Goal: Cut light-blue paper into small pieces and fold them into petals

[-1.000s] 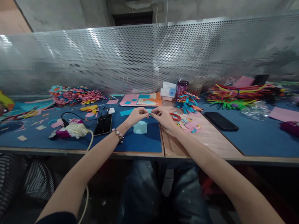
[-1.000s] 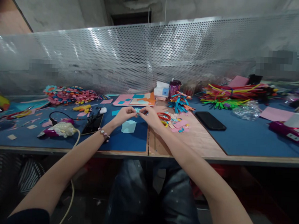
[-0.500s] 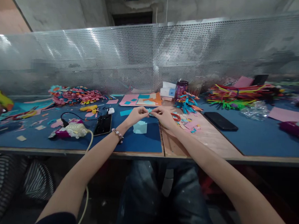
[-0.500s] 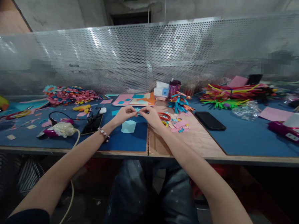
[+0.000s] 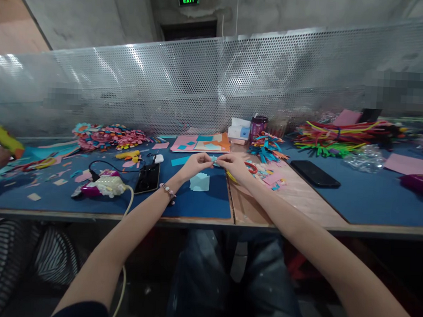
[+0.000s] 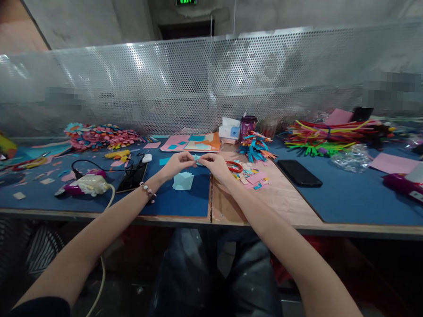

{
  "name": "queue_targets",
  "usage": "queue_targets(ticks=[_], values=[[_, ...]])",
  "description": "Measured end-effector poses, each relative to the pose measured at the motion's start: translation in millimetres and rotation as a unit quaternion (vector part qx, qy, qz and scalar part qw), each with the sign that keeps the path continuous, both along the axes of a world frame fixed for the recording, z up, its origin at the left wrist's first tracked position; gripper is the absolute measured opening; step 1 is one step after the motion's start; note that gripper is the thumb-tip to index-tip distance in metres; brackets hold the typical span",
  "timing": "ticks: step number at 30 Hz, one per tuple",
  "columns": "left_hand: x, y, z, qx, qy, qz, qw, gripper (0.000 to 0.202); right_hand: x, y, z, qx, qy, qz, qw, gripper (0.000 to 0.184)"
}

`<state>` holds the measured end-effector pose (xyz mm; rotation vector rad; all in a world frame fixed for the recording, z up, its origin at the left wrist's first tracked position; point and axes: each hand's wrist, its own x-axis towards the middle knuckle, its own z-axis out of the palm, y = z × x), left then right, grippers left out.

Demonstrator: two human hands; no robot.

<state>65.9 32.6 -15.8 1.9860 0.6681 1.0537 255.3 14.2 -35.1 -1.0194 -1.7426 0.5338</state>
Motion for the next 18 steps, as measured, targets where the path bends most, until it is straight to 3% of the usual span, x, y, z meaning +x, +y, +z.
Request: queue_targets(ticks=[18], values=[[-1.2, -3.3, 4.4, -0.026, 0.026, -0.015, 0.999, 0.028, 0.3, -3.6, 1.6, -0.018, 0.037, 0.032, 0.999, 0.023]])
